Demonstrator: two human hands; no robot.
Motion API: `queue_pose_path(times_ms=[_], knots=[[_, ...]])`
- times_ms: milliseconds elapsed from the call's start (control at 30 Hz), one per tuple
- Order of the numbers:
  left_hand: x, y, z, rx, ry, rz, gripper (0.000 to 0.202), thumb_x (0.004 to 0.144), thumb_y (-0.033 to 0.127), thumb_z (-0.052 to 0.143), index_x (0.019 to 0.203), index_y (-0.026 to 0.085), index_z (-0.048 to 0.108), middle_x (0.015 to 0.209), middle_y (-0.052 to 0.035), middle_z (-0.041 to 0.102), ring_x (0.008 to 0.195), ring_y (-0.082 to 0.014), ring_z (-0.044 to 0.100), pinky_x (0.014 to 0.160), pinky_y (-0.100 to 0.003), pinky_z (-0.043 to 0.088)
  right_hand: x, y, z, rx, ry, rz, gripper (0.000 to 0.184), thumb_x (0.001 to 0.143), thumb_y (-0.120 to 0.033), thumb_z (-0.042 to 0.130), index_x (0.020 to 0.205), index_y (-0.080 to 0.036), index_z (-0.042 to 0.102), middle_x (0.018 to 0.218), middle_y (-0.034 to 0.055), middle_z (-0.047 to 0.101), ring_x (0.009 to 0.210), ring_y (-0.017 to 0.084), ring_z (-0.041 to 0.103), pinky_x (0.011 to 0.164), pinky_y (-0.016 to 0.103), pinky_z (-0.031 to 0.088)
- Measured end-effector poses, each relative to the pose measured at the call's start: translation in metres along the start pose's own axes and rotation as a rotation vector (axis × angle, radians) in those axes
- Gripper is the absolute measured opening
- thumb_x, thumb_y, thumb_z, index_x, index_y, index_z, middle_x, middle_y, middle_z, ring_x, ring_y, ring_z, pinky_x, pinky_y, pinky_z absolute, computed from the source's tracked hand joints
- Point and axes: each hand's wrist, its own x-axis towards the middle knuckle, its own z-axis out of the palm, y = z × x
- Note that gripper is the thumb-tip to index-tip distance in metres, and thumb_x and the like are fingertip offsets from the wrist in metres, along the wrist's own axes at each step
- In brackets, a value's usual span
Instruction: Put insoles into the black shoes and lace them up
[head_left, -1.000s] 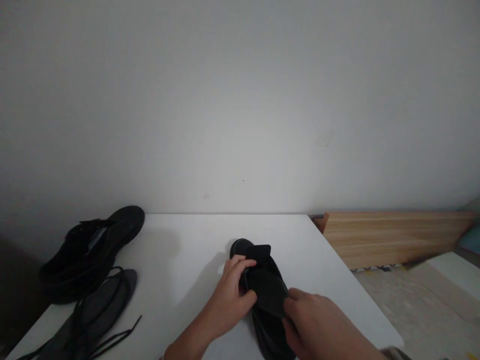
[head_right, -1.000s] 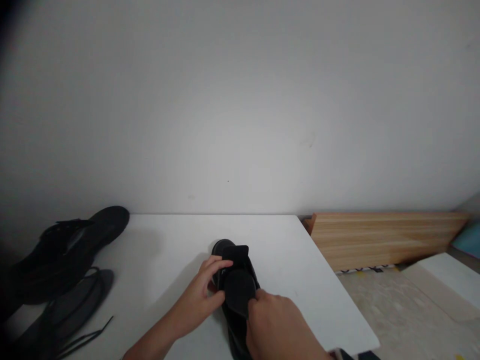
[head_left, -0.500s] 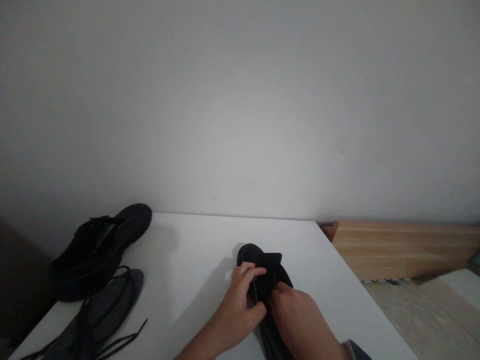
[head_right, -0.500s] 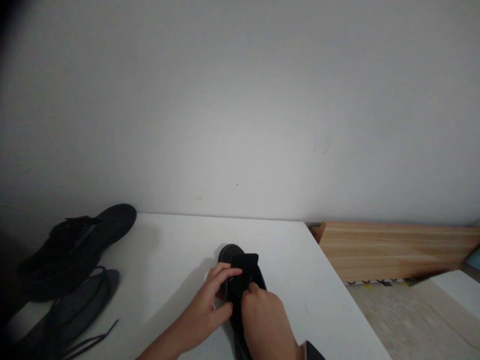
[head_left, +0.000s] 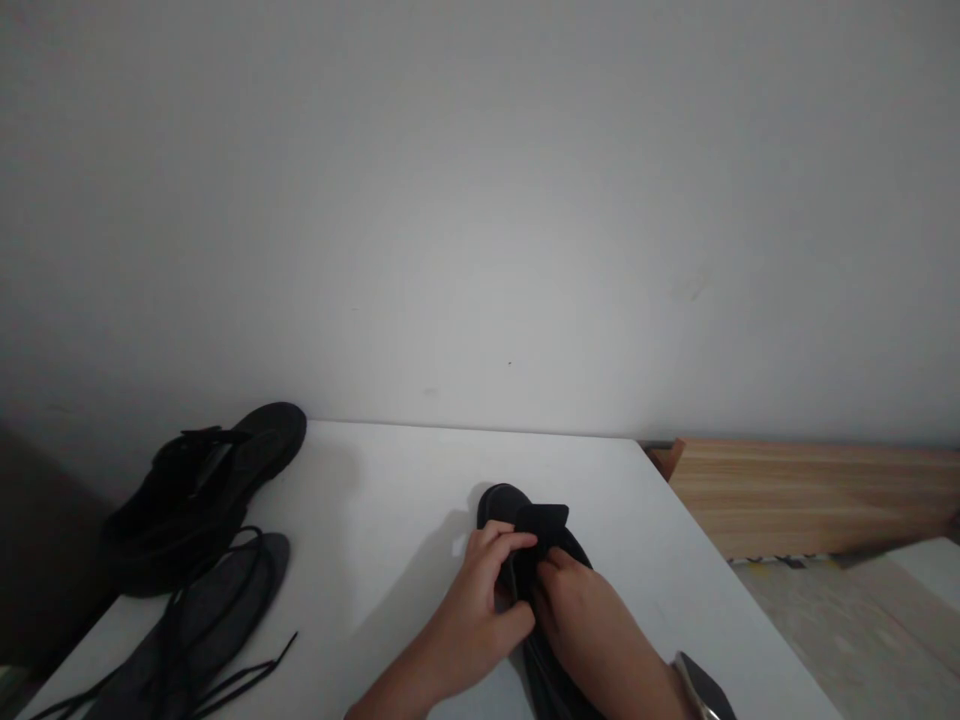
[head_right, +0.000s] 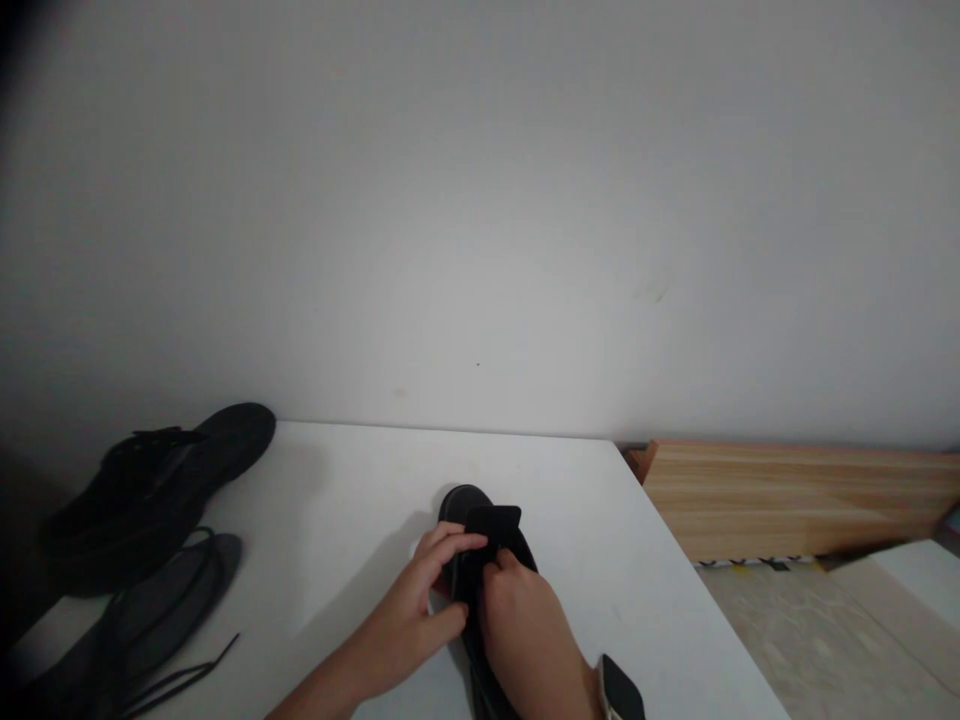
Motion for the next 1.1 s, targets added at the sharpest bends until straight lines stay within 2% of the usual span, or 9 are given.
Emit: queue_pose_path(times_ms=[167, 267, 367, 533, 733, 867, 1000, 1100], knots=[[0.002, 0.000, 0.000, -0.003, 0.002, 0.001, 0.064, 0.064, 0.004, 0.053, 0.125, 0.022, 0.057, 0.131, -0.0096, 0.047, 0.127, -0.0285, 0.044, 0.094, -0.039, 0.044, -0.002, -0.001, -0.005, 0.059, -0.004, 0.008, 0.049, 0.078, 0.000, 0.049, 0.125, -0.005, 0.060, 0.112, 0.0200, 0.069, 0.099, 0.029, 0.070, 0.085, 0.037, 0.055], [0.001, 0.002, -0.001, 0.002, 0.001, 0.006, 0.063, 0.065, 0.004, 0.053, 0.125, 0.022, 0.058, 0.131, -0.0091, 0.047, 0.126, -0.0281, 0.044, 0.094, -0.038, 0.044, 0.000, -0.003, -0.009, 0.034, -0.025, 0.020, 0.050, 0.076, 0.002, 0.051, 0.125, -0.005, 0.061, 0.113, 0.0205, 0.069, 0.098, 0.030, 0.071, 0.083, 0.038, 0.056], [0.001, 0.003, -0.001, -0.005, -0.007, 0.001, 0.064, 0.064, 0.003, 0.052, 0.125, 0.023, 0.058, 0.131, -0.0089, 0.047, 0.124, -0.0278, 0.046, 0.090, -0.036, 0.045, 0.001, -0.005, -0.009, 0.011, -0.040, 0.009, 0.051, 0.079, 0.006, 0.044, 0.123, -0.006, 0.064, 0.112, 0.0193, 0.072, 0.096, 0.028, 0.073, 0.082, 0.035, 0.057], [0.000, 0.004, -0.001, -0.004, 0.001, 0.021, 0.063, 0.064, 0.003, 0.051, 0.124, 0.023, 0.059, 0.128, -0.0091, 0.049, 0.120, -0.0273, 0.048, 0.088, -0.037, 0.045, 0.004, -0.005, -0.003, -0.063, 0.002, -0.039, 0.050, 0.083, 0.011, 0.039, 0.121, -0.008, 0.067, 0.110, 0.0197, 0.074, 0.093, 0.026, 0.075, 0.084, 0.034, 0.056], [0.000, 0.006, -0.002, 0.012, -0.003, 0.015, 0.063, 0.064, 0.004, 0.051, 0.124, 0.022, 0.058, 0.129, -0.0100, 0.048, 0.123, -0.0287, 0.045, 0.093, -0.040, 0.044, 0.010, -0.006, 0.000, -0.083, 0.009, -0.046, 0.042, 0.086, 0.010, 0.043, 0.113, -0.007, 0.070, 0.103, 0.0196, 0.075, 0.089, 0.025, 0.075, 0.082, 0.034, 0.057], [-0.001, 0.004, -0.002, 0.006, -0.005, 0.017, 0.064, 0.064, 0.004, 0.051, 0.124, 0.023, 0.059, 0.130, -0.0087, 0.048, 0.125, -0.0280, 0.044, 0.094, -0.039, 0.044, 0.012, -0.007, 0.000, -0.073, 0.004, -0.027, 0.041, 0.088, 0.008, 0.041, 0.114, -0.006, 0.070, 0.104, 0.0192, 0.075, 0.093, 0.027, 0.074, 0.084, 0.037, 0.057], [0.000, 0.002, -0.002, 0.020, -0.004, 0.015, 0.063, 0.065, 0.004, 0.051, 0.125, 0.023, 0.060, 0.131, -0.0091, 0.048, 0.126, -0.0287, 0.045, 0.092, -0.038, 0.045, 0.011, -0.007, -0.002, -0.025, -0.017, -0.036, 0.042, 0.089, 0.007, 0.039, 0.116, -0.004, 0.069, 0.105, 0.0194, 0.074, 0.099, 0.026, 0.073, 0.088, 0.034, 0.055], [-0.001, 0.002, -0.002, 0.022, -0.007, 0.009, 0.062, 0.067, 0.005, 0.051, 0.125, 0.022, 0.060, 0.133, -0.0102, 0.047, 0.128, -0.0297, 0.044, 0.093, -0.039, 0.045, 0.005, -0.005, -0.010, 0.018, -0.020, -0.055, 0.035, 0.093, -0.001, 0.043, 0.119, -0.005, 0.067, 0.109, 0.0188, 0.073, 0.099, 0.026, 0.072, 0.088, 0.034, 0.055]])
